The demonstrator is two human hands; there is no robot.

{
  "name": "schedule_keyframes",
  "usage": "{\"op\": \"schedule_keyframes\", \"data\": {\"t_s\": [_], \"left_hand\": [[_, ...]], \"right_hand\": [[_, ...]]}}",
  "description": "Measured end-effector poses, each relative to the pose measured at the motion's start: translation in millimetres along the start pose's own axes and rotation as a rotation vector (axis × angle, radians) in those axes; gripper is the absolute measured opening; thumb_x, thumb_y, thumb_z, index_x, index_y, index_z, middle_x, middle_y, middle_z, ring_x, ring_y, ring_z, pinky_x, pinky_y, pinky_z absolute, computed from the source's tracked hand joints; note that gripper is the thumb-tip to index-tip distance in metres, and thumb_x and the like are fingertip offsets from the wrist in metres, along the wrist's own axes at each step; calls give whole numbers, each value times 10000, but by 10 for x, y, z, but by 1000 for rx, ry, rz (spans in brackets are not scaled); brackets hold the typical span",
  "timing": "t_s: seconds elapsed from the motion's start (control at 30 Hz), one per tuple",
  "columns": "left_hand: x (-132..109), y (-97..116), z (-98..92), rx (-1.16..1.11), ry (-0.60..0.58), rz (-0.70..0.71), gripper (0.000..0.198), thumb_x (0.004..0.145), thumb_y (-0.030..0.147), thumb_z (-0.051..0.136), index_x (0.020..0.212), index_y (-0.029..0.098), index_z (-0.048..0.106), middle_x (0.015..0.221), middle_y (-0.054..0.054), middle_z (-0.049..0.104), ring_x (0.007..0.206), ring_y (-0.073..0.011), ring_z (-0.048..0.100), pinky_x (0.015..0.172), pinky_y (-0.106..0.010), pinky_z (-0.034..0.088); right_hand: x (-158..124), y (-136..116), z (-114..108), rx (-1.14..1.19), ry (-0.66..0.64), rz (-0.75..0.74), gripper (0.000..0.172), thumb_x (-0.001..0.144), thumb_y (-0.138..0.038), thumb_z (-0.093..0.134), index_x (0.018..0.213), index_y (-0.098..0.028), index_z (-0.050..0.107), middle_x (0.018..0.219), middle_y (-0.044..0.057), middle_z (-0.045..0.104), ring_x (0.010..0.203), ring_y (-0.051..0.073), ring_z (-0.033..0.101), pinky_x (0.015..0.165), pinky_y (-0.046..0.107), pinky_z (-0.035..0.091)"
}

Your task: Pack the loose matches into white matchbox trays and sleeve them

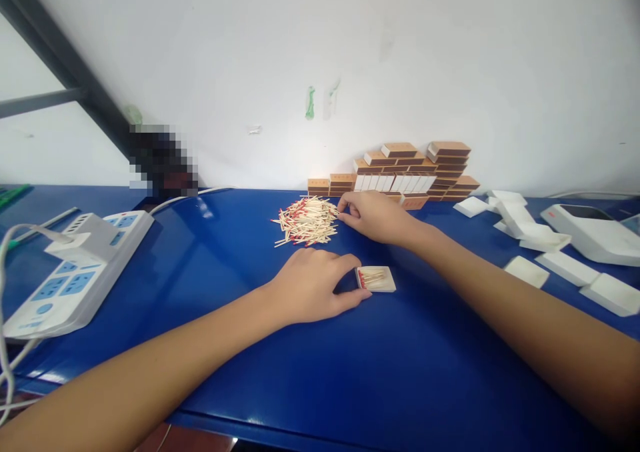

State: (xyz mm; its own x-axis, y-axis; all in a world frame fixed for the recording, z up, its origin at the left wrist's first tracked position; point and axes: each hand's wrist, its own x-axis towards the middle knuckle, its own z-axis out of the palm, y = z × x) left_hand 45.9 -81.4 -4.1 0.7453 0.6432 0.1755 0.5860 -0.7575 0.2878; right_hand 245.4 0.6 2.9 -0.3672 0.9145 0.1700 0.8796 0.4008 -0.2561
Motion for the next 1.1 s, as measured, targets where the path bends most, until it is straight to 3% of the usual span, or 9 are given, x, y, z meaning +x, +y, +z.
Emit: {"op": "schedule_keyframes", "data": {"t_s": [0.23,0.43,0.53,0.63,0.87,1.1], "left_hand": [[-2,-13,7,-8,13,-8,389,946,530,647,1170,225,734,748,-10,711,644,-184,650,561,-287,338],[30,-34,-36,-20,84,-143,352,930,517,658,1090,219,757,663,-3,660,576,-161,594,536,-279,296],[42,-46,-46,-25,102,-193,334,920,517,664,1068,234,762,658,6,650,555,-147,566,537,-276,288],[42,-60,-35,-31,104,-178,341,923,517,658,1091,237,757,647,13,639,543,-139,551,540,-275,286],[34,-47,-8,-16,84,-105,370,945,532,635,1105,218,749,616,13,620,523,-138,532,537,-279,252],[34,-48,-5,-20,84,-85,352,938,508,655,1118,220,748,602,23,614,518,-134,532,534,-273,247]], "right_hand": [[-98,26,-80,-18,-10,20,141,987,-269,547,943,-186,653,810,59,689,704,190,570,639,315,351],[-602,103,-352,83,-21,-11,219,996,-386,532,911,-216,639,659,-1,605,584,159,515,579,300,347],[-878,114,-383,171,-81,6,252,1012,-444,522,966,-240,662,624,-25,577,553,151,512,543,290,344],[-1031,69,-347,151,-137,-21,204,1008,-394,529,974,-255,675,680,-16,623,589,154,545,563,286,364],[-1063,-98,-289,60,-102,-91,144,986,-304,552,924,-245,667,792,20,681,673,177,601,602,303,371],[-1086,-74,-284,76,-93,-137,176,1007,-332,563,892,-233,652,831,29,682,701,179,604,616,297,378]]}}
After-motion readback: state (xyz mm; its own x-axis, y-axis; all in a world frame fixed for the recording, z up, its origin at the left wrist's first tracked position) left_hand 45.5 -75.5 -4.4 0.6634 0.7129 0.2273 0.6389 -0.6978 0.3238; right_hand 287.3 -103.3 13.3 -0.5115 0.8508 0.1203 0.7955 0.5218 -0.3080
